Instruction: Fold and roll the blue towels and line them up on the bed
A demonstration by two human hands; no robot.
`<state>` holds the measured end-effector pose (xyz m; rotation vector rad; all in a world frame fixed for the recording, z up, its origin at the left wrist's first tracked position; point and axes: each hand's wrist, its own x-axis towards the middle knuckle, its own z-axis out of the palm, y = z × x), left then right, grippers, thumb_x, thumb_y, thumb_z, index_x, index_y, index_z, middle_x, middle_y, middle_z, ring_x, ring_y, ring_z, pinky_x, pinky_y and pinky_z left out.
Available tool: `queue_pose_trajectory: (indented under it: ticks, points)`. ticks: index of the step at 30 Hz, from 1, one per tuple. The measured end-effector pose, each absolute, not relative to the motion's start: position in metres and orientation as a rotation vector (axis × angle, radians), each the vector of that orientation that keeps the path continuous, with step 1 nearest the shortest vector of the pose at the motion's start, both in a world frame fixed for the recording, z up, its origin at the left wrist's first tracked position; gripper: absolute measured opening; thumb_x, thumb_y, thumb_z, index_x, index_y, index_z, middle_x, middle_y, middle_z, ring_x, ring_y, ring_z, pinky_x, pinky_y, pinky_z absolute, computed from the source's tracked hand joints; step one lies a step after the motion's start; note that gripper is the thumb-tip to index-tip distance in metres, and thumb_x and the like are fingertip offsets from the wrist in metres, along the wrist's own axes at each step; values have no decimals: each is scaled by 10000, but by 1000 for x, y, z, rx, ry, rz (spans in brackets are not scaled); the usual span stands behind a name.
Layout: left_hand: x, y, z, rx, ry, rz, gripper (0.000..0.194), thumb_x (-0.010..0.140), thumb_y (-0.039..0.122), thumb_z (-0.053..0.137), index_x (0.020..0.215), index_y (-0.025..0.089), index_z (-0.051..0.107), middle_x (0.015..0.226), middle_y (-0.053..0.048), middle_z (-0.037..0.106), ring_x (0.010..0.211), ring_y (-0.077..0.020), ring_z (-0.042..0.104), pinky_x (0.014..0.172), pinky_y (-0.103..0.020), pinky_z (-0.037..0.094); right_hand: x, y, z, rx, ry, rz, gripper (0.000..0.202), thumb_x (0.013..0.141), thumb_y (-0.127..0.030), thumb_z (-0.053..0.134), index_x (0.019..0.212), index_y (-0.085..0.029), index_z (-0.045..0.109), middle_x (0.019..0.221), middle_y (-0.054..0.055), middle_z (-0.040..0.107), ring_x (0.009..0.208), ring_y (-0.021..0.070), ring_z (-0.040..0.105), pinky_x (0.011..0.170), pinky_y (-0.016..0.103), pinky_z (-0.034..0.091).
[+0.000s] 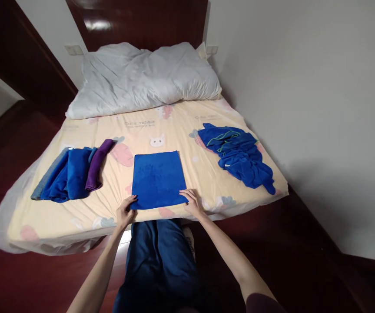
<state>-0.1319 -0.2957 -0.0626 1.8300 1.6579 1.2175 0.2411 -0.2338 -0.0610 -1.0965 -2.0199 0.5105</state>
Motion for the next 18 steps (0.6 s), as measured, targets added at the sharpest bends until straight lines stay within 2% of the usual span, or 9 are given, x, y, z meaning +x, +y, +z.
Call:
queue_pose_trajectory:
  ticks: [5,8,12,16,18]
  points:
    - [-131,-295,-61,1843,1669,1151,454,702,165,470,1083,211,713,1306,-95,697,1294,-277,605,1144,-554,462,239,-229,-62,-1116,-1916,545,631,612,27,434,1057,-265,774,1204,37,745,1161,238,669,1024,505,570]
    - [-130,-295,-59,1893,1665,1111,451,699,176,472,1070,223,724,1309,-84,697,1311,-287,590,1138,-567,464,239,-229,-62,-1082,-1900,549,639,637,38,434,1078,-268,780,1232,37,742,1204,241,660,1025,511,576]
    - [-130,-295,-59,1903,1681,1100,391,803,225,458,1096,217,716,1266,-92,715,1301,-267,600,1130,-530,481,240,-229,-65,-1036,-1928,583,626,700,43,420,1118,-265,769,1232,26,743,1212,223,666,1049,499,562]
    - [-129,-294,-59,1835,1701,1095,343,892,307,451,1101,214,706,1221,-104,728,1256,-264,626,1113,-510,494,240,-228,-68,-1120,-1834,622,594,735,14,420,1135,-262,761,1162,34,763,1117,211,707,1008,439,590]
    - [-129,-294,-58,1801,1700,1117,333,916,328,447,1096,211,702,1204,-106,730,1216,-263,646,1088,-496,513,240,-228,-67,-1178,-1766,637,528,795,-35,443,1157,-267,750,1137,42,767,1084,217,716,989,424,598]
